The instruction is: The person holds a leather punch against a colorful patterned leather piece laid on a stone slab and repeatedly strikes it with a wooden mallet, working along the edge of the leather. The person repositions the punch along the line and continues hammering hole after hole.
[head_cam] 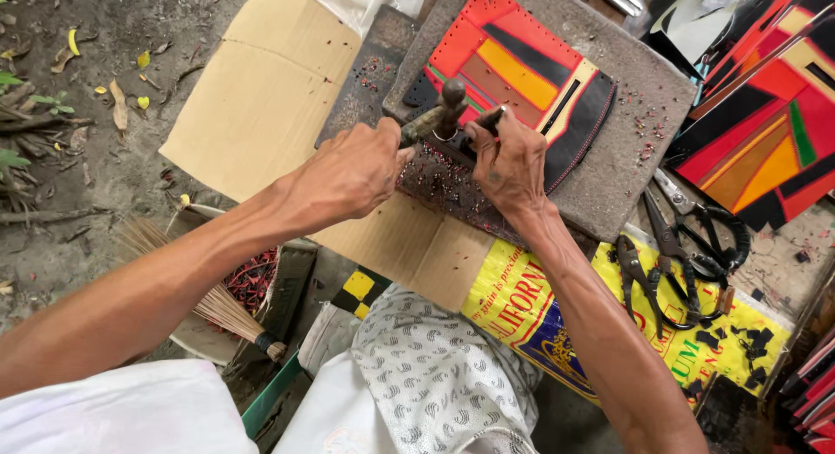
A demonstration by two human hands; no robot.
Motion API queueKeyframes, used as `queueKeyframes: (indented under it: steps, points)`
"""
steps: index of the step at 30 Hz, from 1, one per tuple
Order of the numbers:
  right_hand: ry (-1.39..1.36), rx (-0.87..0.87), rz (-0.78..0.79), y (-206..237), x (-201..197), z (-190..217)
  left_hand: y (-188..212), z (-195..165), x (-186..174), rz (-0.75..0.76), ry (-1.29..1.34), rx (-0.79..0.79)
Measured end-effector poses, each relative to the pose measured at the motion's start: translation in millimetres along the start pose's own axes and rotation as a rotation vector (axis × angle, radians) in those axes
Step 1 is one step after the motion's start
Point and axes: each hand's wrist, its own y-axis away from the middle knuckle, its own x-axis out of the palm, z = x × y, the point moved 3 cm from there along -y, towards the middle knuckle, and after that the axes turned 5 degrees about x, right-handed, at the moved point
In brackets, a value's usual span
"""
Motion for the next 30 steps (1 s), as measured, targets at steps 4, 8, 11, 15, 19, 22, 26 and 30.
queueKeyframes:
  steps: [4, 8, 11, 15, 19, 22, 26, 30]
  points:
    - [-0.092, 0.195, 0.076, -3, -6, -10, 2, 2, 0, 0.028, 0.026, -0.044]
    - [-0.209, 0.245, 0.209, 3, -19, -17, 2, 1, -1, 0.022, 0.033, -0.044]
    - [-0.228, 0.243, 0.215, 6, -19, -18, 3, 0, -1, 0.020, 0.032, -0.046]
    - [-0.204, 0.226, 0.196, 7, -16, -16, 3, 0, -2, 0.041, 0.052, -0.080]
    - [-0.231, 0.239, 0.180, 8, -15, -15, 2, -1, -2, 0.004, 0.030, -0.019]
    - [-0.207, 0.232, 0.164, 8, -15, -14, 1, 2, 1, 0.009, 0.026, -0.036]
    - [-0.176, 0.149, 0.156, 9, -15, -10, 1, 4, 4, 0.015, 0.025, -0.037]
    - [-0.102, 0.066, 0.165, 7, -17, -4, -1, -6, -7, -0.033, -0.026, 0.070]
